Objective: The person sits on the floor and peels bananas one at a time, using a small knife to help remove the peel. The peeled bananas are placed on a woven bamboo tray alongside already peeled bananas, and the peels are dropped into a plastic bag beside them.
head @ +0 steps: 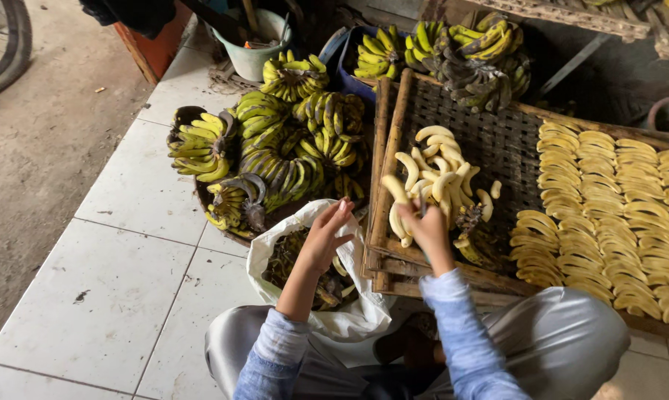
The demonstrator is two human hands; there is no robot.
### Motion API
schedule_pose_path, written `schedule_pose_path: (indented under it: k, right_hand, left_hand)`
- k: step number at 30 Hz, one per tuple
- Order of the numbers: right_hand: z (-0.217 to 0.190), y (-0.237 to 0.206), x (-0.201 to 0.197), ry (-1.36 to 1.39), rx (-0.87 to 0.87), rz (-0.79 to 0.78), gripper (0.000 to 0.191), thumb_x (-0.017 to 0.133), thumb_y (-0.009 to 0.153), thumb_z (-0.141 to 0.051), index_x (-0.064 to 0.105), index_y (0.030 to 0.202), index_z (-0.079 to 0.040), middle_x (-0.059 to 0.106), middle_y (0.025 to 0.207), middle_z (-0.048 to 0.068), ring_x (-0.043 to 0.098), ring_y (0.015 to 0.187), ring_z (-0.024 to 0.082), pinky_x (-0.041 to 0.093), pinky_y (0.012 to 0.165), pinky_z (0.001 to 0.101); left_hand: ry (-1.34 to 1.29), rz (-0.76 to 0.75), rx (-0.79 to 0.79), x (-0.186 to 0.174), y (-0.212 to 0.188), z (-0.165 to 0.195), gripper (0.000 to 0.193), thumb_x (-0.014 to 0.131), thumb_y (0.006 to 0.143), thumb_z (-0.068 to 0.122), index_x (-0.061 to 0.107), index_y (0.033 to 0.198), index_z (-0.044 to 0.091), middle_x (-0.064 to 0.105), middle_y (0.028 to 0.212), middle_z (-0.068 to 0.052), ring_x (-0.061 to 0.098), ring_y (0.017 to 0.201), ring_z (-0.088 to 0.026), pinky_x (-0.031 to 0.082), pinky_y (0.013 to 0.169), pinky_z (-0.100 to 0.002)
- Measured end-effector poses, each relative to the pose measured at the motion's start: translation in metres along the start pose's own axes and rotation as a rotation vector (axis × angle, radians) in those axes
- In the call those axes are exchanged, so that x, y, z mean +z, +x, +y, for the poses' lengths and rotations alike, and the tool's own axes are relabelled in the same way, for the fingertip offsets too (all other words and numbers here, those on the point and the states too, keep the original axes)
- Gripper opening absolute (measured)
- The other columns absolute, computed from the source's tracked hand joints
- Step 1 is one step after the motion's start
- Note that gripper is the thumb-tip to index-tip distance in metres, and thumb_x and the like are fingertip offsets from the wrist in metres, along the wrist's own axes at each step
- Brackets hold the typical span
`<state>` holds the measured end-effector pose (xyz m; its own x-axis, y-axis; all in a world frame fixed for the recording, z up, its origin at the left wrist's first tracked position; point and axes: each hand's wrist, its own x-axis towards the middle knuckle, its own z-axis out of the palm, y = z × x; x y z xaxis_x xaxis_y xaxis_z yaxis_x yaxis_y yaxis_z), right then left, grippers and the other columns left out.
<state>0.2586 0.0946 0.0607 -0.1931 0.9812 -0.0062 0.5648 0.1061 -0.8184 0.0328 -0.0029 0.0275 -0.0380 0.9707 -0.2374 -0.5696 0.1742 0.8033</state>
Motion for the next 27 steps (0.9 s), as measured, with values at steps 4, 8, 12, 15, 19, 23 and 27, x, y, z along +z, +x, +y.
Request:
schedule_pose_path:
  k: [4,8,12,15,19,23,27]
  right_hand:
    - [0.032,0.026,-0.068,-0.156,-0.276,0.224,0.043,0.074,0.095,-0.038,0.073,0.12,-0.004,0.077,0.102,0.008,0.074,0.078,0.018,0.056,0.066,0.0305]
    - [0.081,0.004,-0.121,-0.303,-0.139,0.382,0.031,0.074,0.098,-0.031,0.077,0.115,-0.005,0.078,0.104,0.011,0.074,0.091,0.023,0.057,0.08,0.0366]
    - [0.115,-0.031,-0.12,-0.314,-0.042,0.163,0.04,0.084,0.085,-0.035,0.074,0.111,-0.006,0.078,0.1,0.013,0.075,0.087,0.025,0.057,0.078,0.0372]
    - [0.114,-0.048,-0.096,-0.542,0.061,0.187,0.05,0.087,0.077,-0.041,0.071,0.108,-0.005,0.077,0.1,0.012,0.074,0.085,0.028,0.057,0.071,0.0404]
    - [0.097,-0.057,-0.077,-0.746,0.078,0.336,0.048,0.083,0.083,-0.047,0.072,0.106,-0.007,0.077,0.097,0.013,0.072,0.08,0.033,0.056,0.065,0.0438]
    - [0.092,-0.046,-0.086,-0.662,0.148,0.323,0.048,0.083,0.082,-0.049,0.075,0.103,-0.006,0.077,0.089,0.013,0.073,0.077,0.033,0.056,0.065,0.0422]
    - [0.098,-0.03,-0.09,-0.315,0.233,0.245,0.052,0.08,0.089,-0.05,0.079,0.101,0.0,0.078,0.086,0.015,0.075,0.076,0.026,0.056,0.069,0.0381]
  left_hand:
    - [0.074,-0.005,-0.011,0.005,-0.003,0.006,0.066,0.059,0.094,0.053,0.055,0.145,0.011,0.06,0.146,-0.008,0.052,0.138,-0.025,0.047,0.106,-0.048]
    - [0.1,0.059,0.018,0.006,0.003,0.006,0.055,0.059,0.097,0.049,0.062,0.138,0.011,0.07,0.133,-0.006,0.063,0.125,-0.022,0.047,0.105,-0.042]
    - [0.084,0.101,0.066,0.0,0.01,-0.003,0.045,0.061,0.099,0.043,0.065,0.131,0.013,0.074,0.124,-0.003,0.067,0.117,-0.019,0.049,0.103,-0.038]
    - [0.069,0.124,0.067,-0.006,0.014,-0.011,0.038,0.062,0.099,0.041,0.067,0.125,0.014,0.075,0.121,-0.002,0.068,0.114,-0.019,0.049,0.101,-0.037]
    - [0.117,0.142,0.044,-0.009,0.018,-0.019,0.034,0.063,0.098,0.041,0.067,0.119,0.014,0.075,0.118,-0.001,0.069,0.112,-0.017,0.049,0.1,-0.036]
    - [0.123,0.136,0.039,-0.007,0.023,-0.022,0.037,0.062,0.099,0.042,0.068,0.121,0.014,0.076,0.116,-0.001,0.069,0.109,-0.016,0.048,0.097,-0.034]
    - [0.106,0.13,0.048,-0.004,0.025,-0.023,0.037,0.062,0.099,0.041,0.068,0.122,0.013,0.076,0.114,0.0,0.069,0.105,-0.014,0.049,0.095,-0.033]
